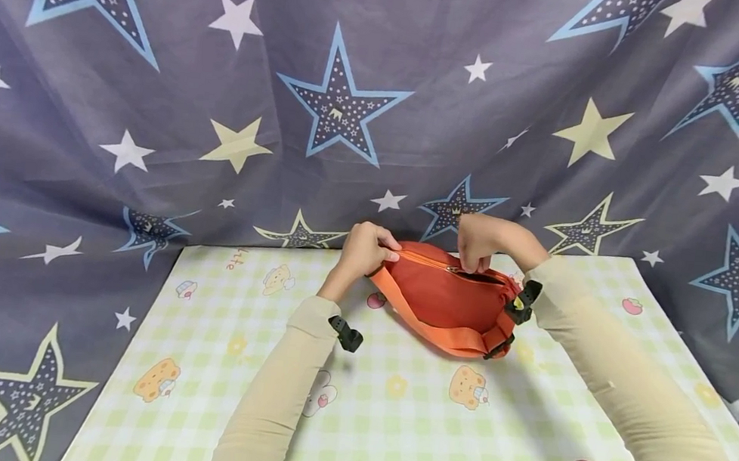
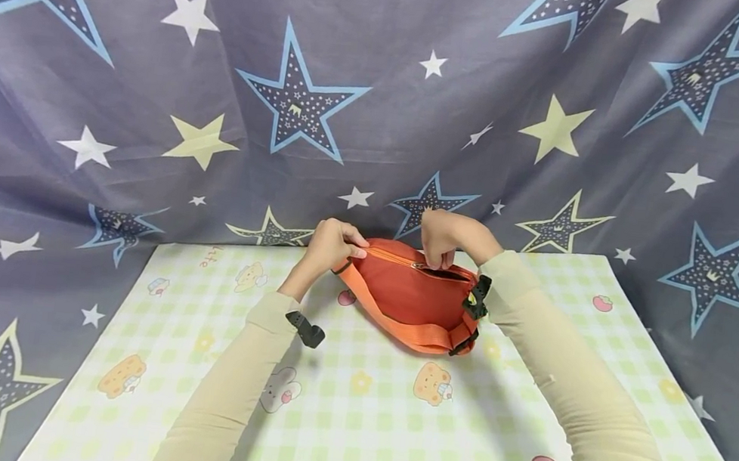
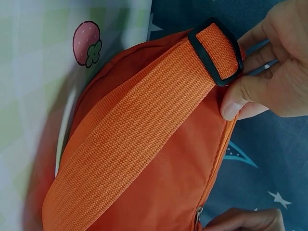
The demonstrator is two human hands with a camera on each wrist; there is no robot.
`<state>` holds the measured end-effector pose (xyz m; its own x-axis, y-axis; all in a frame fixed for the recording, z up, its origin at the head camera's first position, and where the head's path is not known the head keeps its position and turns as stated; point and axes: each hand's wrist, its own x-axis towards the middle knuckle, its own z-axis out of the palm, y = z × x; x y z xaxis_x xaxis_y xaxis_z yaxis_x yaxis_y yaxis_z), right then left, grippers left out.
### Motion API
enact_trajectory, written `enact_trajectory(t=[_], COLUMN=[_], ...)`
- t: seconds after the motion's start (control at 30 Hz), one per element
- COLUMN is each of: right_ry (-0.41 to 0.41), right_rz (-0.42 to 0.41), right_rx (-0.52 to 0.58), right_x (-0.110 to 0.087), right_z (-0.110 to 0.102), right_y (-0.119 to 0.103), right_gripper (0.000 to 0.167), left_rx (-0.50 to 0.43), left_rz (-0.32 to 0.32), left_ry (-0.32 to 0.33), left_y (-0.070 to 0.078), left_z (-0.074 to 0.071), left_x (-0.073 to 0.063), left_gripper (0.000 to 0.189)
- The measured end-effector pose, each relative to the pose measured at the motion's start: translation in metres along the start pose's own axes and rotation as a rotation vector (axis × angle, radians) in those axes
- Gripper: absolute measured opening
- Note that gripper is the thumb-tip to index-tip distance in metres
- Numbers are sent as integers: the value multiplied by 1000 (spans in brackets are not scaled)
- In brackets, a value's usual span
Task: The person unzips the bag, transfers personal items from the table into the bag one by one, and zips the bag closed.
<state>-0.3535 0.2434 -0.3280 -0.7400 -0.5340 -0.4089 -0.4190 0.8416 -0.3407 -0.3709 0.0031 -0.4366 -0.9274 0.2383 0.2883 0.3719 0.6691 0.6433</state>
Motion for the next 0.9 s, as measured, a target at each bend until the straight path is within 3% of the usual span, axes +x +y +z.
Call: enact_trajectory(t=[0.9], right_ry=[-37], right_rz=[34], right_rx=[115], right_x=[-56], right_z=[5], right_y=[56], right_gripper=[8], left_rx=[-12], left_rz=[-7], left_ry=[-7], left_y=[-2], left_z=[0], left_x=[0], left_gripper=[9])
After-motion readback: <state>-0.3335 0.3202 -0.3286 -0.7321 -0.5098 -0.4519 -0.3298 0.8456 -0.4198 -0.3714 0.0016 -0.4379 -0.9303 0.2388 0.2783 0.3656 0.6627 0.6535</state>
